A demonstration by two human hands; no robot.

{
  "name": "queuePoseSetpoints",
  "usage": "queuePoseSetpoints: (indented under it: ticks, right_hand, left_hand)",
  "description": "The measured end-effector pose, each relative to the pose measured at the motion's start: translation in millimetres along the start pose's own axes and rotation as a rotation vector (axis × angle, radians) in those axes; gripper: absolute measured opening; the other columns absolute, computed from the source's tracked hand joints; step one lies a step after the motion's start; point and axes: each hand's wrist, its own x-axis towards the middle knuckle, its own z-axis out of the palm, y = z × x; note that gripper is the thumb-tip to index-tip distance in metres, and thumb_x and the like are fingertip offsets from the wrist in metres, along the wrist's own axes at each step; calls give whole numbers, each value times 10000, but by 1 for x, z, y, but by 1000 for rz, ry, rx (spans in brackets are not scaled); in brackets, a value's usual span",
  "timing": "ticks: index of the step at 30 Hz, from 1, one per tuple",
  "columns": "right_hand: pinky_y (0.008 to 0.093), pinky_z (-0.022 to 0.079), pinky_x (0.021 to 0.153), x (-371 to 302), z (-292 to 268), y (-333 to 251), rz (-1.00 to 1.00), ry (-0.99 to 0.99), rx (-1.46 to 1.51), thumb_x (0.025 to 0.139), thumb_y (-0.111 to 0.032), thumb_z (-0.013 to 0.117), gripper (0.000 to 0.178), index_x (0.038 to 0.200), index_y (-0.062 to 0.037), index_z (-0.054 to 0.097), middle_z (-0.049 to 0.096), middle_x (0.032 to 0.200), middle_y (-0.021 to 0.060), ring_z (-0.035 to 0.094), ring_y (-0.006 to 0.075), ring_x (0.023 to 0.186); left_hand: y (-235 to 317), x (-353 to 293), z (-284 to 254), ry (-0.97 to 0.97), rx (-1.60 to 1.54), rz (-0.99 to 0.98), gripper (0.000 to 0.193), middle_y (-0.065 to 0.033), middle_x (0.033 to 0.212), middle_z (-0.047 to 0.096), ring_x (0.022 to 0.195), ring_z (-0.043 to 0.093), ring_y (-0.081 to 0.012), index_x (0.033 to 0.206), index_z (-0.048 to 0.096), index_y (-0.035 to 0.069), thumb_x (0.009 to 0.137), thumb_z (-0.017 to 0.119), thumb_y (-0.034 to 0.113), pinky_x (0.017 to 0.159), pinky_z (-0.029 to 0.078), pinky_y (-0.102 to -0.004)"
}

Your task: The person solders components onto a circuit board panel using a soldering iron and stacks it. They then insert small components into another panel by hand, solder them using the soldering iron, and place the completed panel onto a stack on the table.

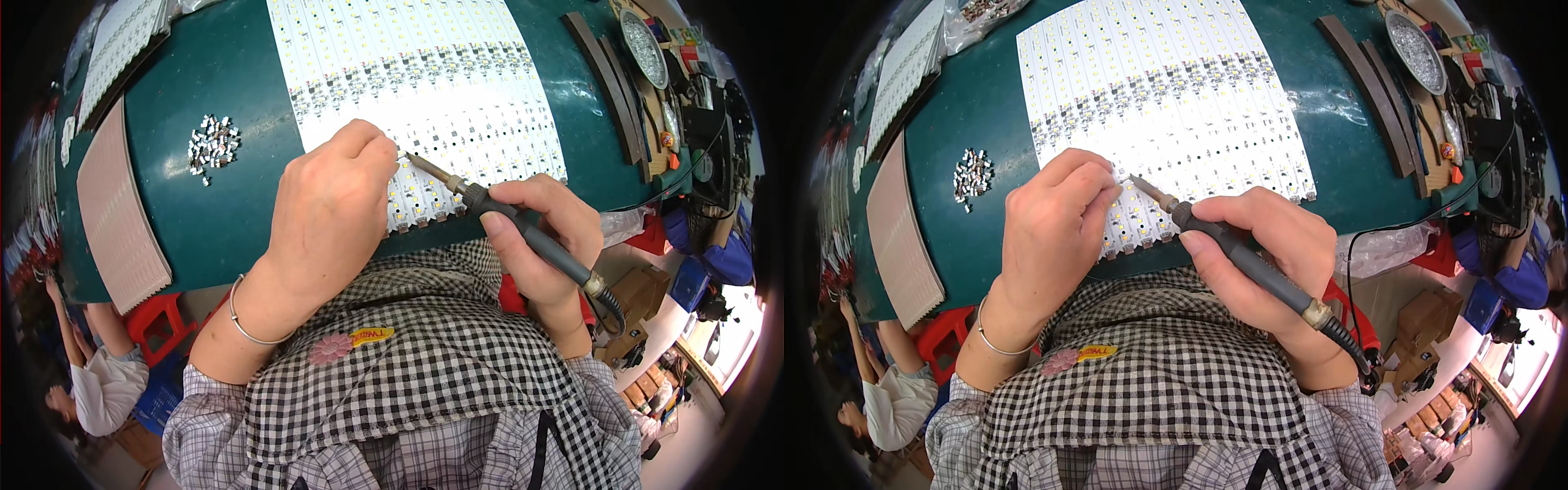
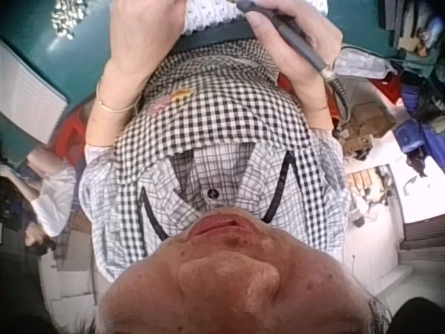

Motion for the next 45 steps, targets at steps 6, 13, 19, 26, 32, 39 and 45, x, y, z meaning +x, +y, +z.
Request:
queuePoseSetpoints:
  ticks: [6, 13, 19, 26, 32, 39, 45]
  right_hand:
    - [229, 444, 525, 0, -2, 1, -12, 44, 22, 755, -46, 763, 178, 905, 4, 682, 664, 708, 77, 607, 120, 583]
    - [204, 428, 557, -6, -5, 10, 86, 176, 224, 769, -28, 740, 165, 916, 24, 685, 680, 756, 74, 590, 93, 615]
    - [222, 419, 526, -4, 2, 6, 42, 83, 123, 755, -28, 751, 173, 912, -8, 680, 661, 724, 70, 584, 107, 583]
    - [237, 425, 505, -5, 5, 7, 12, 56, 49, 740, -33, 765, 189, 904, -13, 674, 648, 694, 72, 588, 130, 556]
    - [242, 438, 511, -2, 5, 4, -48, 24, 9, 742, -46, 768, 175, 891, -11, 682, 643, 683, 73, 595, 138, 553]
    - [208, 451, 564, 11, -29, 36, -42, 518, 173, 863, -30, 660, 178, 1024, 45, 670, 653, 789, 61, 581, 94, 648]
    - [259, 488, 736, 61, -118, 112, -149, 768, -836, 877, -159, 720, 215, 1064, -53, 712, 678, 888, 75, 626, 137, 806]
  left_hand:
    - [3, -3, -6, 89, -2, -3, 93, -91, 768, 639, 599, 613, -241, 799, 637, -6, 753, 714, -30, 533, 478, -326]
    - [-4, -19, -21, 171, -246, -119, 88, -70, 709, 606, 569, 548, -109, 827, 675, -16, 772, 710, -75, 504, 420, -236]
    - [0, -13, 3, 166, -137, -53, 101, -76, 720, 576, 542, 546, -153, 810, 619, 5, 777, 680, -69, 491, 437, -275]
    - [-1, -7, 11, 137, -66, 4, 117, -90, 702, 565, 545, 564, -253, 800, 621, 17, 742, 697, -52, 496, 459, -342]
    - [-3, -8, 11, 113, -33, -1, 118, -89, 694, 561, 550, 571, -253, 796, 625, 23, 740, 703, -46, 497, 463, -347]
    - [-4, -14, -14, 217, -174, -27, 127, -63, 626, 559, 496, 507, -163, 829, 717, 30, 726, 743, -41, 452, 385, -282]
    - [-6, -26, -54, 356, -260, -223, 114, -9, 602, 529, 524, 444, -49, 849, 707, -25, 753, 742, -78, 463, 319, -213]
